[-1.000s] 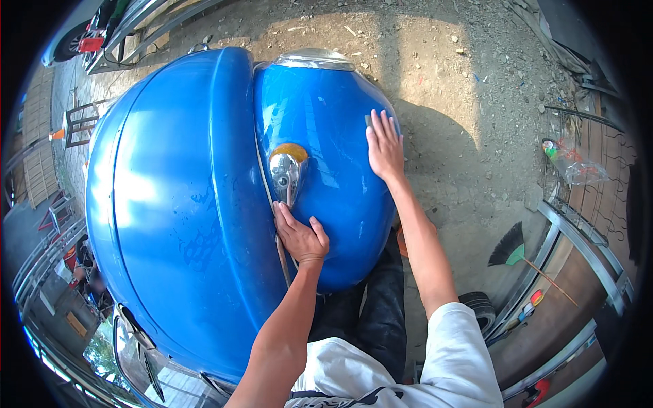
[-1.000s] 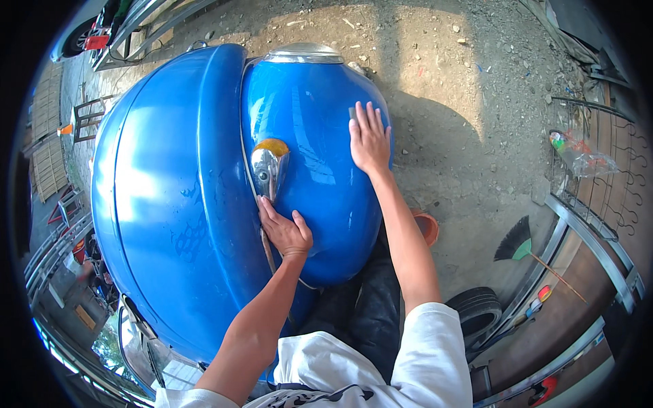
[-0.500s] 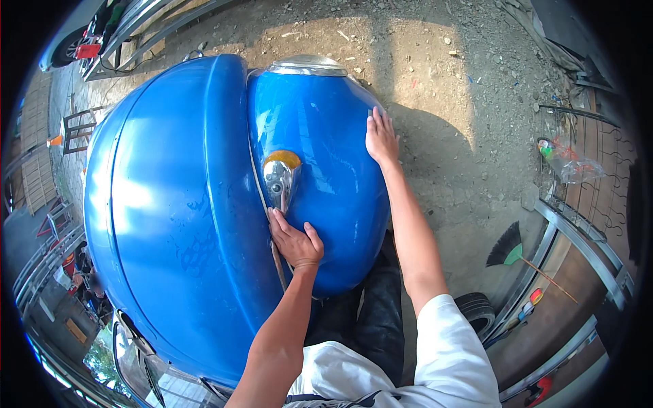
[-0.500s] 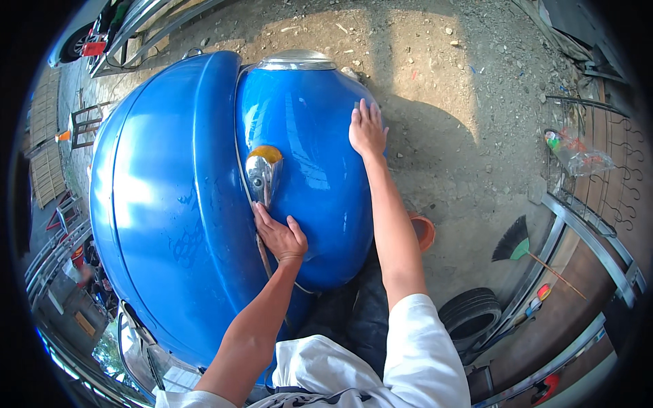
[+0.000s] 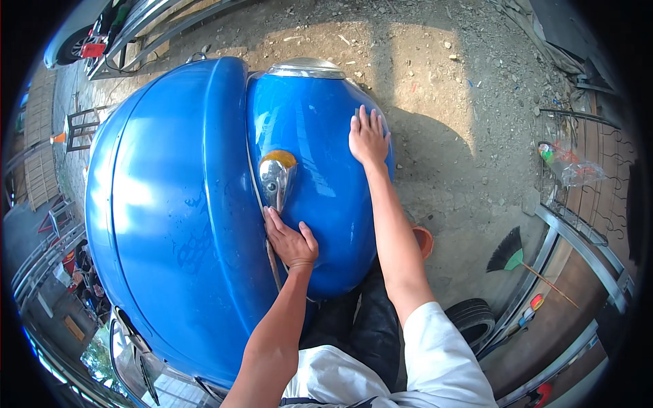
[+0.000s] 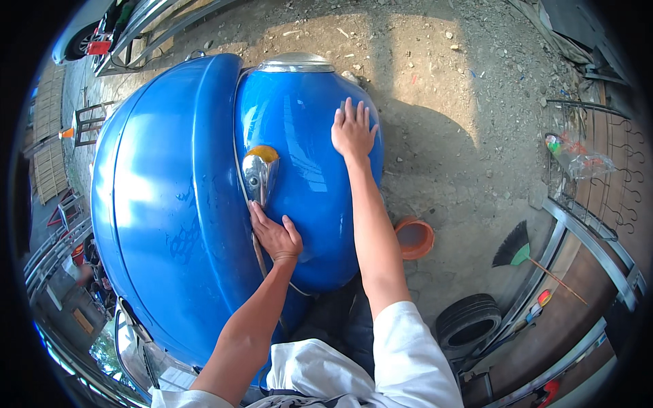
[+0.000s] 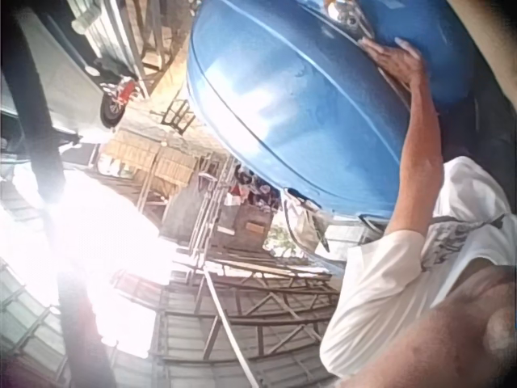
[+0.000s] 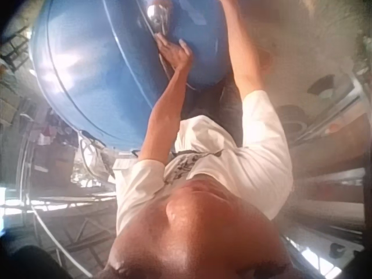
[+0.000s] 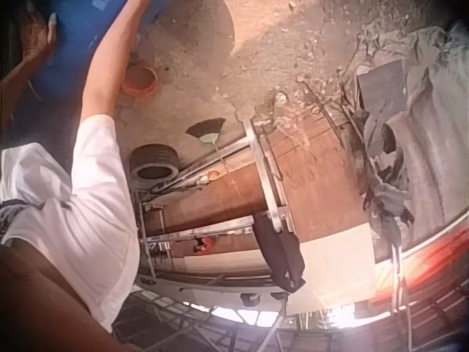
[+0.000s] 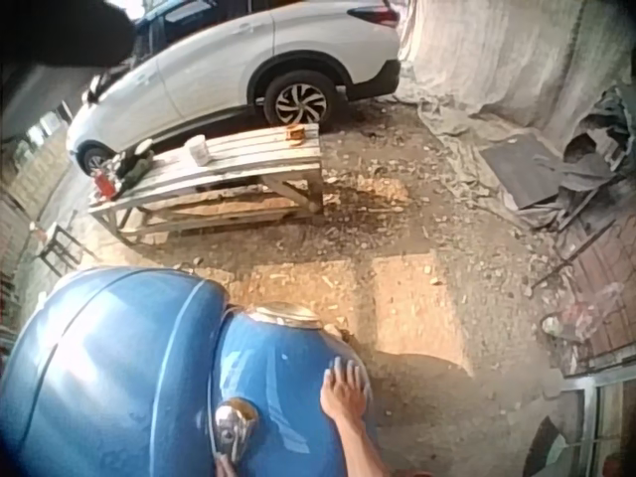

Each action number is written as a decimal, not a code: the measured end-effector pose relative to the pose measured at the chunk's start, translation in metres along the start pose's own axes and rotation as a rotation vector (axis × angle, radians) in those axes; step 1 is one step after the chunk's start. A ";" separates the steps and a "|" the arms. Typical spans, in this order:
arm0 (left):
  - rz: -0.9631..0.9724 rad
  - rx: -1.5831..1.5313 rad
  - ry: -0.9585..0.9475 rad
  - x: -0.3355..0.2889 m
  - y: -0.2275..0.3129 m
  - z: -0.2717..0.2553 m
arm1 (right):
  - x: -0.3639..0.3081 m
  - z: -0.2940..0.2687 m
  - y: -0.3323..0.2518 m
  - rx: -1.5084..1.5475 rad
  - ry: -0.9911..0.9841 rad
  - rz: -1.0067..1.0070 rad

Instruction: The person sands the fender of a blue car using sandpaper, dipping a hand into a bucket of water and rubbing the car surface by hand.

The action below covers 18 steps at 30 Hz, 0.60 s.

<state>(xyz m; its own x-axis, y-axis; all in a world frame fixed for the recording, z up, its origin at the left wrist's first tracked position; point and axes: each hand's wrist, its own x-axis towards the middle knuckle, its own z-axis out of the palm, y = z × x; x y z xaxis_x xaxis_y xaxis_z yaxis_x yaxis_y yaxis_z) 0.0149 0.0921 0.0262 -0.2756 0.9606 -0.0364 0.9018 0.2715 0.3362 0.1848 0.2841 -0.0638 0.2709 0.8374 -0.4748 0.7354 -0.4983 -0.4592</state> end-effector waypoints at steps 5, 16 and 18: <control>-0.013 0.045 -0.004 0.001 -0.015 -0.005 | -0.058 0.017 -0.019 -0.057 0.131 -0.272; -0.008 0.028 -0.002 -0.002 0.001 0.000 | -0.027 -0.002 -0.011 0.009 0.096 -0.053; -0.005 0.024 -0.006 -0.001 -0.003 0.001 | -0.014 0.006 -0.020 0.006 0.090 -0.036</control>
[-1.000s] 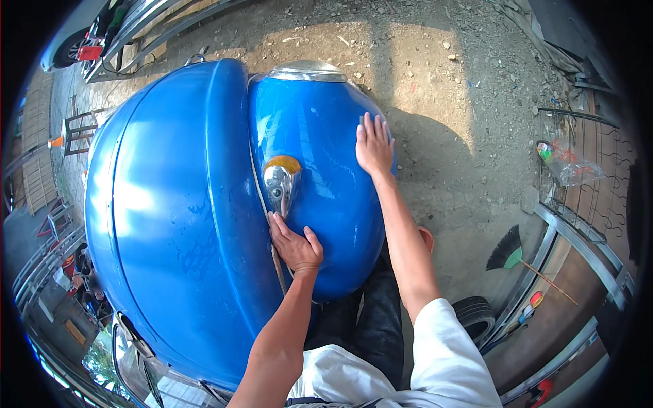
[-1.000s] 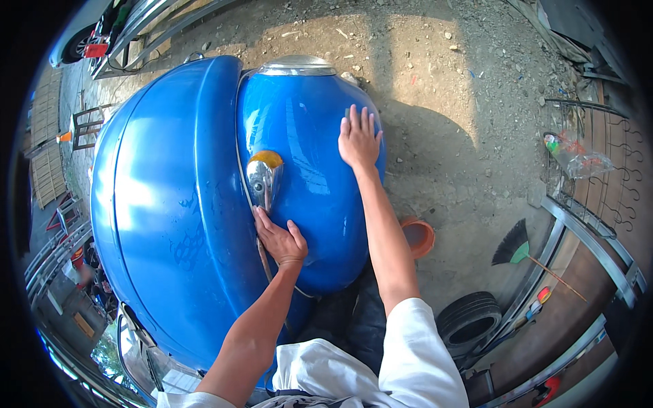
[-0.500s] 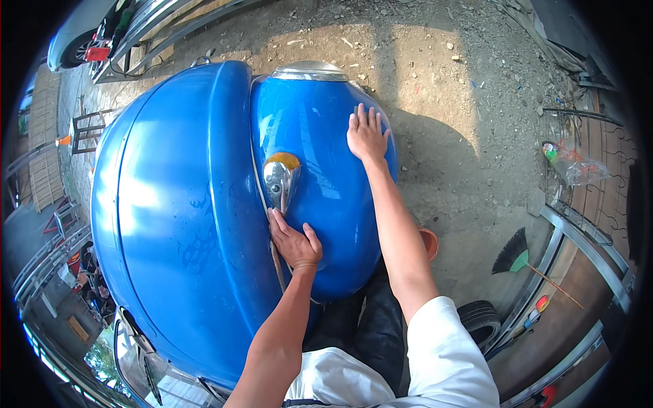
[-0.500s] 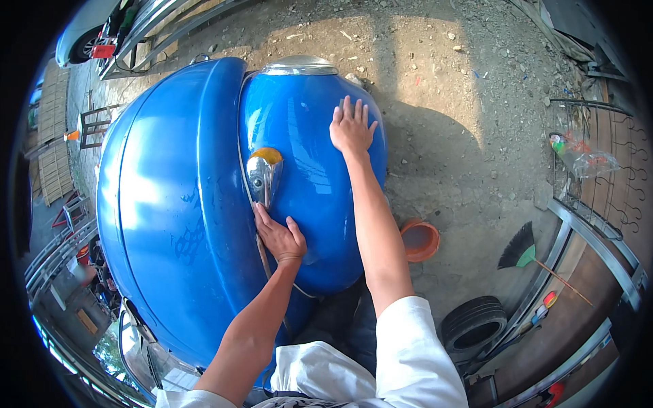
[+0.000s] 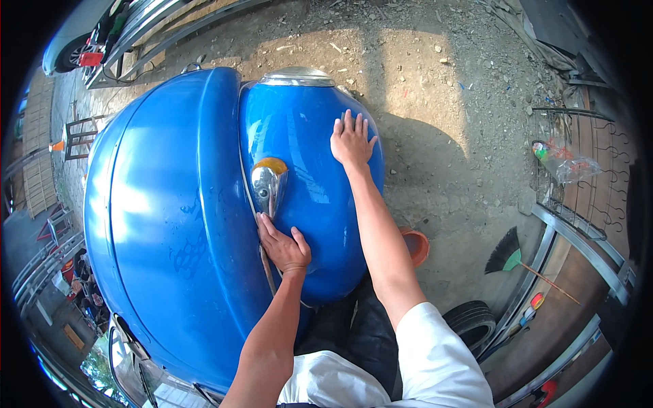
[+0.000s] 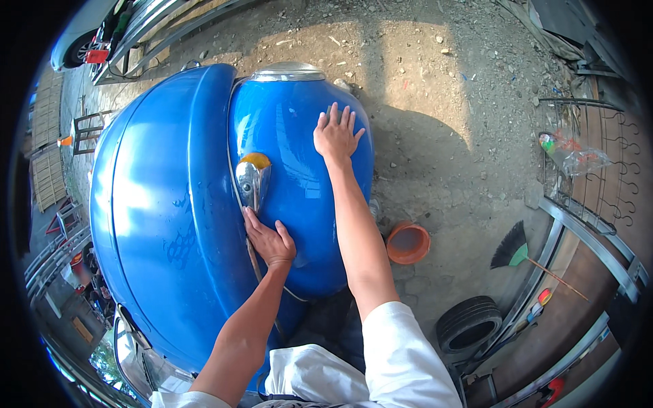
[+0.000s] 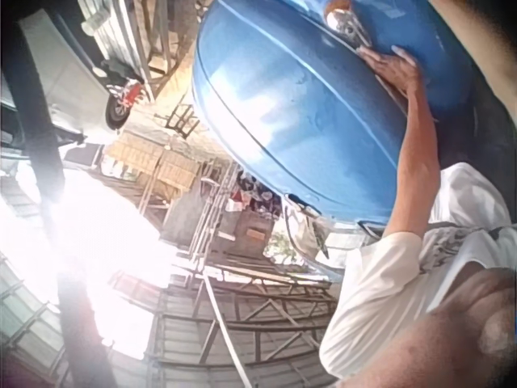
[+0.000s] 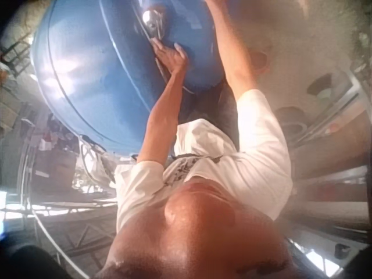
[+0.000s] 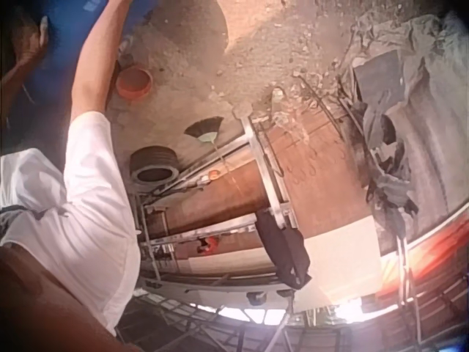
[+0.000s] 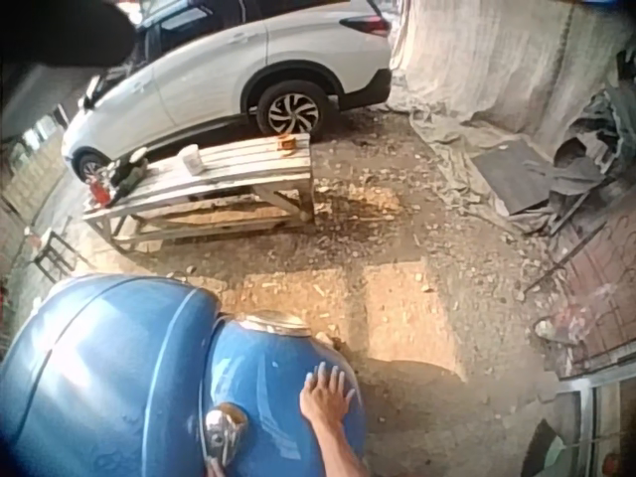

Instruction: The person sands the fender of a blue car using sandpaper, dipping a hand into a bucket of water and rubbing the car surface by hand.

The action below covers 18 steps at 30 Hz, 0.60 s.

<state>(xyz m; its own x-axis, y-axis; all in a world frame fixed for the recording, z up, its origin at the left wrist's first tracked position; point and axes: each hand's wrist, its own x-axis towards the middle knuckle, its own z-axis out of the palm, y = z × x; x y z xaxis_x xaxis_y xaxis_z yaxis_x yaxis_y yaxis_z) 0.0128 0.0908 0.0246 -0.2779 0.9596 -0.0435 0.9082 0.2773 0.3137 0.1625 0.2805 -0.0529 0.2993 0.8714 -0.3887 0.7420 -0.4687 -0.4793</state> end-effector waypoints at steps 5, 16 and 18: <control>-0.010 0.053 0.017 0.000 -0.020 -0.008 | -0.128 0.000 -0.004 -0.002 0.025 -0.321; -0.007 0.004 0.003 0.001 0.002 -0.001 | 0.001 -0.005 -0.004 -0.049 0.000 0.037; -0.007 0.038 0.019 -0.002 -0.011 0.000 | -0.040 0.008 -0.006 -0.055 0.041 -0.154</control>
<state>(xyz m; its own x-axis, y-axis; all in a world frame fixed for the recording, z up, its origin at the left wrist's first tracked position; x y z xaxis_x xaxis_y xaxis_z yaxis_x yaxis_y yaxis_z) 0.0033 0.0863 0.0217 -0.2898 0.9567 -0.0277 0.9172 0.2859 0.2774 0.1417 0.2472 -0.0405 0.2028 0.9379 -0.2815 0.8123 -0.3217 -0.4865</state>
